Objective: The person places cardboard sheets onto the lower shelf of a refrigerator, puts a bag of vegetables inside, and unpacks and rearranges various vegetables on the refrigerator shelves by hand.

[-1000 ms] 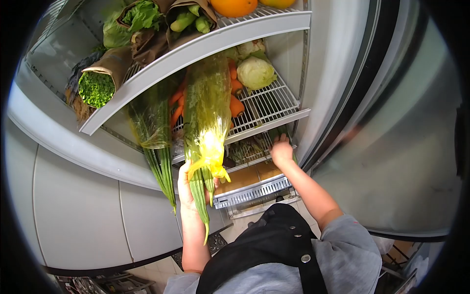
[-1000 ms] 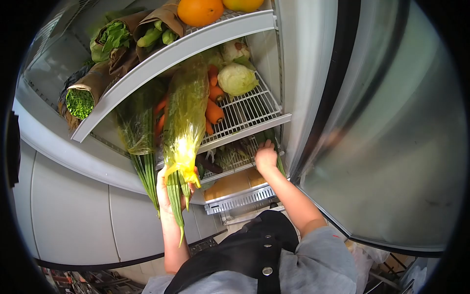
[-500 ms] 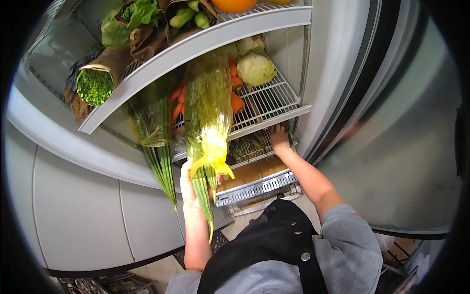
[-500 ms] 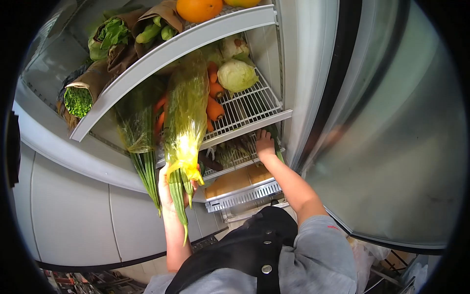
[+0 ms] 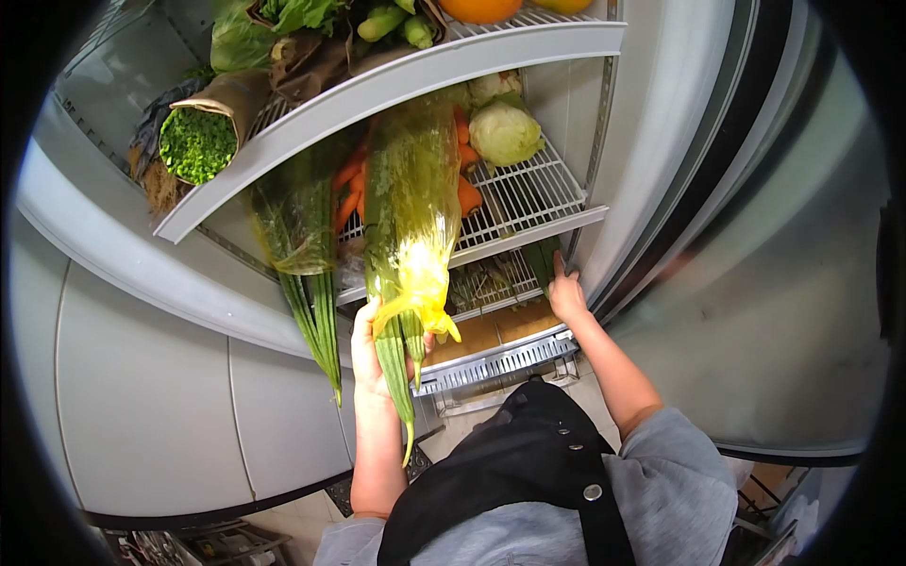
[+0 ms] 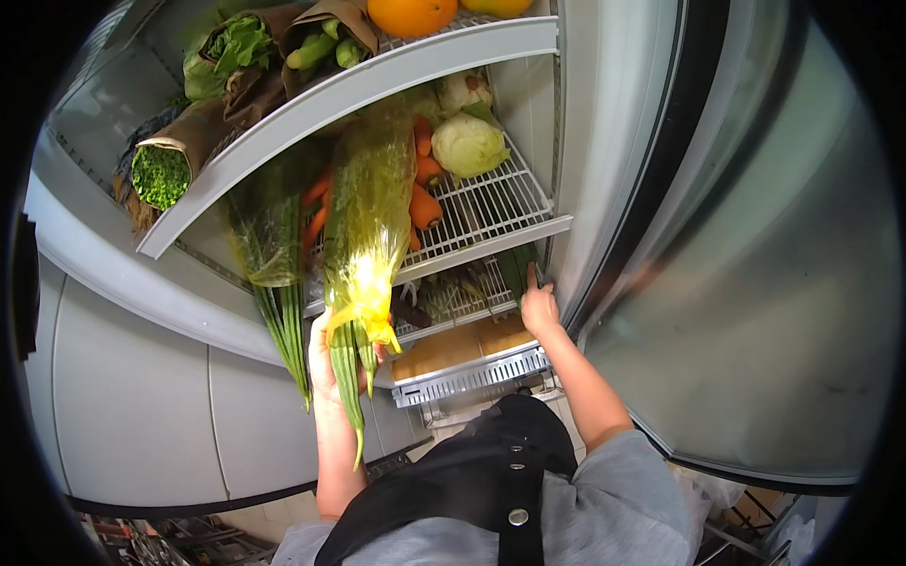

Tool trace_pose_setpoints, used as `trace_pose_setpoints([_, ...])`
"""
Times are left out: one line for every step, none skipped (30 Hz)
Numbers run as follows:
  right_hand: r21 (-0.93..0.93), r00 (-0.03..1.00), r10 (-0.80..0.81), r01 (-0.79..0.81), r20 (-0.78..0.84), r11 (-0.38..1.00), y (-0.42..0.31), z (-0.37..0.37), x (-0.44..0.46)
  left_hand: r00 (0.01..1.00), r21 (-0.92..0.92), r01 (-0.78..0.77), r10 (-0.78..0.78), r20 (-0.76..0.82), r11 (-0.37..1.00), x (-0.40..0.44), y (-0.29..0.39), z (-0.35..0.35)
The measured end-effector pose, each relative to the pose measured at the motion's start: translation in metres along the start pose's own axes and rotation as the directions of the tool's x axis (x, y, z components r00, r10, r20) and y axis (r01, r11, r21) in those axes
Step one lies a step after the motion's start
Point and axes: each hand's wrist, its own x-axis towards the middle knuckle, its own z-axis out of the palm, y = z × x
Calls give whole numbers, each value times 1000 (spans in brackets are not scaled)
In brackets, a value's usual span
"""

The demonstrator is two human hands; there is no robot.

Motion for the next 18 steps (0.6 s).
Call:
trace_pose_setpoints([4,1000,-2,2,-8,1000,-8,-5,3,1000,9,-3,3,2,1000,1,1,1])
trace_pose_setpoints([11,998,1,-1,-68,1000,-15,-9,5,1000,13,-4,4,4,1000,2,2,1])
trace_pose_setpoints([18,992,9,-7,-124,1000,-21,-13,5,1000,5,0,0,1,1000,2,2,1])
trace_pose_setpoints([21,992,15,-13,-124,1000,-21,-15,8,1000,-3,6,-6,-2,1000,2,1,1])
trace_pose_setpoints([-49,999,3,-5,-50,999,-22,-18,12,1000,2,11,-11,-1,1000,2,0,1])
trace_pose_setpoints([-118,1000,-7,9,22,993,-24,-21,16,1000,-5,14,-14,3,1000,2,0,2])
trace_pose_setpoints([-115,1000,-5,7,17,993,-23,-17,18,1000,-15,14,-14,5,1000,2,0,2])
trace_pose_setpoints([-157,1000,5,-2,17,988,-20,-9,20,1000,-13,14,-14,8,1000,2,0,1])
trace_pose_setpoints([-199,1000,11,-8,15,980,-17,-2,25,1000,-7,14,-13,13,1000,3,0,1])
trace_pose_setpoints([-201,1000,6,-3,13,980,-20,-7,27,1000,-2,13,-13,18,1000,3,1,0])
trace_pose_setpoints([-200,997,25,-9,78,980,-21,-13,30,1000,-6,10,-10,19,1000,4,1,-1])
trace_pose_setpoints([-200,988,46,-17,146,980,-22,-18,32,999,-5,16,-15,31,1000,4,1,-1])
trace_pose_setpoints([-202,987,49,-18,150,979,-22,-20,33,999,-3,23,-23,41,1000,4,1,-2])
trace_pose_setpoints([-238,981,54,-8,187,971,-23,-23,36,999,-4,26,-26,41,1000,3,1,-2])
trace_pose_setpoints([-273,974,58,4,221,962,-24,-27,40,998,-10,16,-16,54,1000,3,1,-1])
trace_pose_setpoints([-293,961,83,-2,263,956,-26,-31,43,998,-17,7,-6,68,1000,2,0,0])
trace_pose_setpoints([-297,963,82,-3,257,955,-25,-31,45,997,-20,6,-5,75,1000,2,-1,0])
trace_pose_setpoints([-312,959,85,3,269,950,-27,-32,47,997,-18,-3,4,71,1000,2,-2,1])
